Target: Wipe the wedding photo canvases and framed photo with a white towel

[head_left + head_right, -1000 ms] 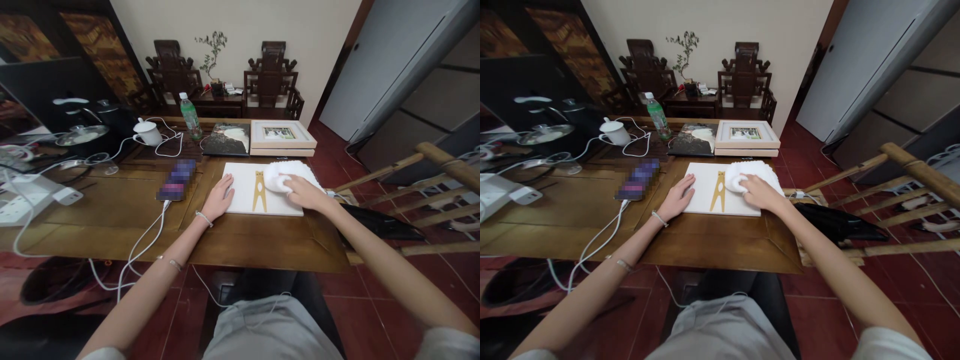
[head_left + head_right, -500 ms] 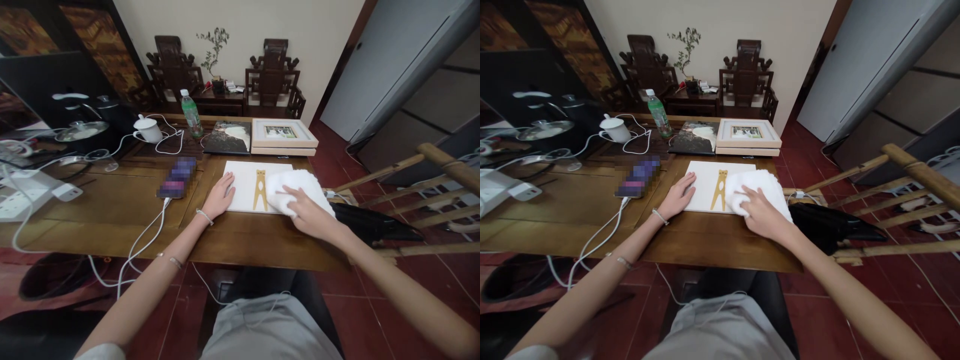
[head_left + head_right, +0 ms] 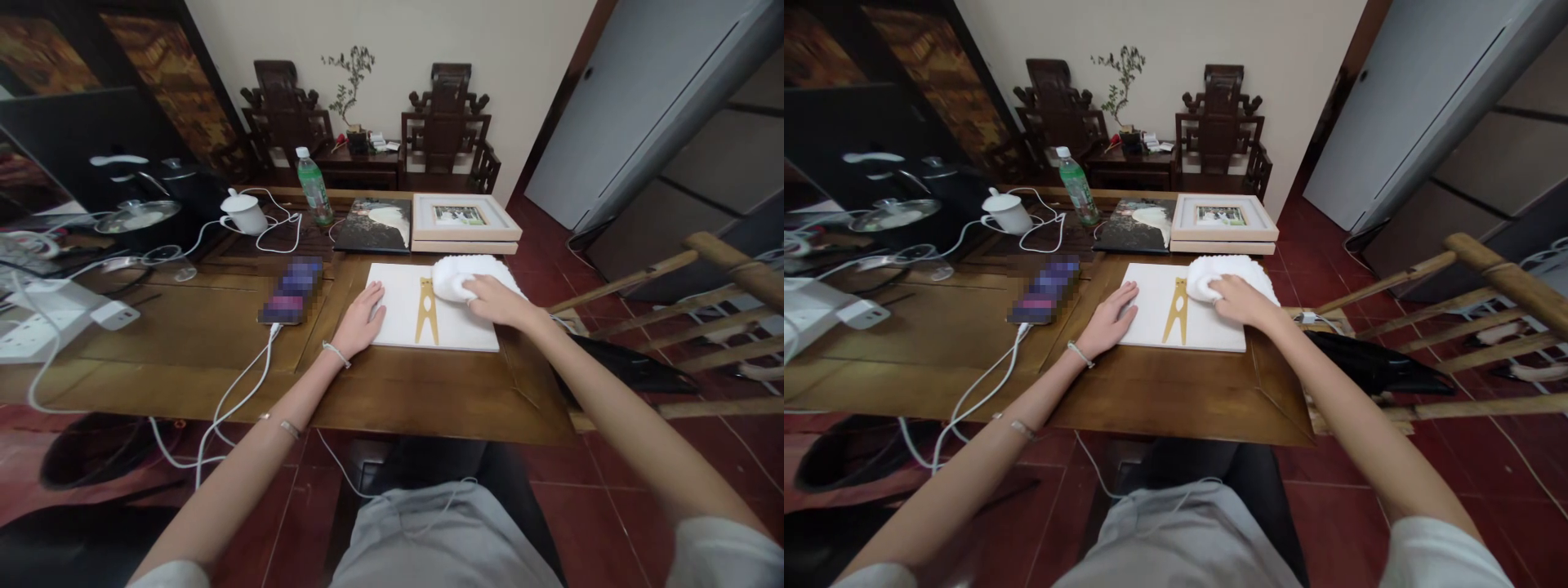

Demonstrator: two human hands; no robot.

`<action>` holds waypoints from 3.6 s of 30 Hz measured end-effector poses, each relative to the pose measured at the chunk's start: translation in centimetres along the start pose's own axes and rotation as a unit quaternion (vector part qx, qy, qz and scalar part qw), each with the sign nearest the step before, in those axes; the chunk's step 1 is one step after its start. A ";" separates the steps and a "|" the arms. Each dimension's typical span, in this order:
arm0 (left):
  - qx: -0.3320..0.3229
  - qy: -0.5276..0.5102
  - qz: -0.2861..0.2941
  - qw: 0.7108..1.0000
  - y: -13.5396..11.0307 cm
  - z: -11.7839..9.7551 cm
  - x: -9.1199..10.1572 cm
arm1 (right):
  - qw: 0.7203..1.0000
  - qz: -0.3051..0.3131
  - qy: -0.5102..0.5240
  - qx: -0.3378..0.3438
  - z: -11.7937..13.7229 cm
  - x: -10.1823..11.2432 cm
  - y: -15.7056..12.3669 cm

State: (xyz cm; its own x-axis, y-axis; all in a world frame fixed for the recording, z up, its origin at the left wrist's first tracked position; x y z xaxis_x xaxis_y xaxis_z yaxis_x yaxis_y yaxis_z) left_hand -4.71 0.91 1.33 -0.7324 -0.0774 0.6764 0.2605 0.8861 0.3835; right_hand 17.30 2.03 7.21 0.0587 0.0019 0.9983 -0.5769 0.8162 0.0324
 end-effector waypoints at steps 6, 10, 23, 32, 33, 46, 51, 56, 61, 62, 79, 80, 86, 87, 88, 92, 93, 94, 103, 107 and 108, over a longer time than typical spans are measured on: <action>-0.005 0.000 0.001 1.000 0.0 0.0 -0.1 | 0.999 -0.013 0.003 -0.030 -2.3 0.3 3.4; -0.003 0.000 0.000 1.000 0.0 0.0 -0.1 | 1.000 -0.012 -0.014 -0.011 -0.6 0.0 0.7; -0.006 -0.012 -0.007 1.000 0.0 0.2 -0.1 | 0.995 0.054 0.049 0.072 7.2 1.2 -10.8; -0.007 -0.003 -0.002 1.000 0.0 0.1 0.0 | 1.000 0.012 0.006 -0.009 0.4 0.2 -0.9; -0.007 -0.003 -0.002 1.000 0.0 0.1 0.0 | 1.000 0.003 0.005 -0.016 0.0 0.2 -0.2; -0.004 -0.008 -0.001 1.000 0.0 0.0 -0.1 | 0.995 -0.012 0.099 0.021 7.2 -0.3 -10.8; -0.005 -0.006 -0.002 1.000 0.0 0.0 0.0 | 0.996 0.008 0.081 0.024 6.3 0.0 -10.5; -0.001 -0.005 -0.001 1.000 0.0 0.0 0.0 | 0.999 -0.010 0.050 -0.016 1.9 -0.1 -4.2; 0.001 -0.004 -0.002 1.000 0.0 0.0 0.0 | 0.993 -0.052 0.058 -0.085 -0.1 -0.2 0.9; 0.001 -0.004 -0.002 1.000 0.0 0.0 0.1 | 0.991 -0.063 0.065 -0.095 0.1 -0.3 1.2; -0.003 -0.008 -0.004 1.000 0.0 0.0 -0.1 | 0.992 -0.002 0.104 0.076 11.3 -1.2 -6.7; -0.003 -0.010 -0.004 1.000 0.0 0.0 -0.1 | 0.993 -0.005 0.102 0.067 10.8 -1.2 -5.7; -0.002 -0.008 -0.003 1.000 0.0 0.1 0.0 | 0.999 -0.010 0.046 0.003 6.8 -1.4 1.9; -0.002 -0.009 -0.002 1.000 0.0 0.1 0.0 | 0.999 -0.010 0.037 -0.002 6.6 -1.3 2.8; -0.003 -0.010 -0.002 1.000 0.0 0.1 0.0 | 1.000 -0.011 0.029 -0.006 6.5 -1.3 3.4; -0.001 -0.010 -0.001 1.000 0.0 0.0 0.0 | 1.000 -0.008 0.002 -0.020 8.1 -1.4 3.0; 0.000 -0.010 0.000 1.000 0.0 0.0 0.0 | 1.000 -0.002 -0.001 -0.024 8.8 -1.6 2.2; 0.000 -0.010 0.001 1.000 0.0 0.0 0.0 | 1.000 0.007 -0.004 -0.026 9.7 -1.8 1.3; 0.005 -0.009 0.009 1.000 0.1 -0.1 -0.1 | 0.996 0.055 0.013 0.065 15.8 -1.4 -5.4; -0.001 0.005 0.018 1.000 0.1 -0.1 -0.3 | 0.997 0.058 0.033 0.048 13.7 -1.4 -2.8; -0.002 0.007 0.019 1.000 0.1 -0.1 -0.3 | 0.997 0.058 0.033 0.040 12.8 -1.5 -1.7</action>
State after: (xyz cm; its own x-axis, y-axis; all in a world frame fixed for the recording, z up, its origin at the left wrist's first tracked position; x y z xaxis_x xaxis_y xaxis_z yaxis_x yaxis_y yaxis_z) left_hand -4.36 1.01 1.21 -0.7130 -0.0508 0.6994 0.2906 0.8863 0.3606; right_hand 7.78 -6.80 6.30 0.0390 0.1341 0.9902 -0.6462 0.7593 -0.0774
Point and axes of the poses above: each hand's wrist, its own y-axis towards the middle knuckle, its own x-axis out of the back of the hand, z = x × y, the point moved 8 cm from there along y, towards the middle knuckle, and after that the axes turned 3 degrees about -y, right-handed, at the moved point
